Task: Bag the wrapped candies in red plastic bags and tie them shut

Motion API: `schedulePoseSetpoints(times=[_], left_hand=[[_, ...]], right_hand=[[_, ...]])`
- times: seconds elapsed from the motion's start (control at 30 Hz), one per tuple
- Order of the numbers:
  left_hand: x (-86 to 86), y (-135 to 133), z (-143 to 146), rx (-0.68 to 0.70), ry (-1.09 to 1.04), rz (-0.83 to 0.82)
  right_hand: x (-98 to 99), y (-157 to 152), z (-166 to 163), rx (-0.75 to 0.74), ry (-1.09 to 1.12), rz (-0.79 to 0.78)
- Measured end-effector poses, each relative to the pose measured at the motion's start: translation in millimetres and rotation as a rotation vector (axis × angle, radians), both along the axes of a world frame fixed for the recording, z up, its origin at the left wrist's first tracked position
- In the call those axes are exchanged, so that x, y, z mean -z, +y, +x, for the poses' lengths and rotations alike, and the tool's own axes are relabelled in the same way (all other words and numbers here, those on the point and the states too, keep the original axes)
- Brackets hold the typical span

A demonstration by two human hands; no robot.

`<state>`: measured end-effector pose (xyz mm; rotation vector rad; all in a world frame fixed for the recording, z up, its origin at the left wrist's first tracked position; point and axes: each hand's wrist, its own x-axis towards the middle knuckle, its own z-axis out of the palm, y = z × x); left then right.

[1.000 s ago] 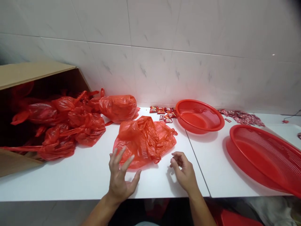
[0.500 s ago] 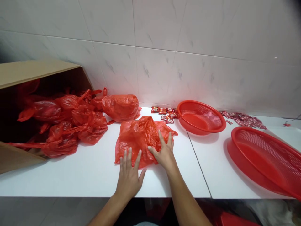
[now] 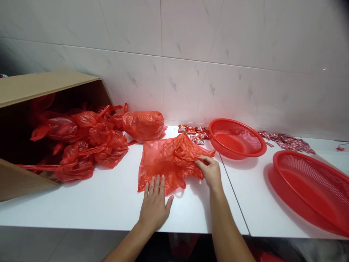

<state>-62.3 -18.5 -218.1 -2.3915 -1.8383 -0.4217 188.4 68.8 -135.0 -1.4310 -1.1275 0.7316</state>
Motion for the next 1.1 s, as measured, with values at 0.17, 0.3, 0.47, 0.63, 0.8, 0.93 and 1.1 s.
schedulePoseSetpoints(times=[0.17, 0.3, 0.47, 0.63, 0.8, 0.93, 1.1], left_hand=[[-4.6, 2.4, -0.6, -0.048, -0.016, -0.021], [-6.1, 5.1, -2.3, -0.057, -0.043, -0.034], [-3.7, 0.6, -6.8, 0.042, -0.062, -0.023], [-2.7, -12.0, -15.9, 0.153, -0.130, 0.026], [-12.1, -19.8, -36.7, 0.226, -0.204, -0.028], [-28.2, -12.5, -48.6, 0.316, -0.223, -0.142], [-54.0, 8.9, -49.2, 0.415, -0.226, -0.283]], right_hand=[[-65.7, -13.6, 68.7, -0.017, 0.028, 0.087], [-114.3, -39.8, 109.1, 0.168, 0.073, 0.260], [-138.8, 3.0, 94.0, 0.324, -0.084, 0.431], [-112.6, 72.6, 53.4, 0.243, -0.187, 0.325], [-74.6, 43.9, 45.0, 0.159, -0.360, 0.249], [-47.4, 3.3, 53.4, -0.113, -0.338, 0.124], [-25.2, -19.5, 57.5, -0.520, -0.401, -0.107]])
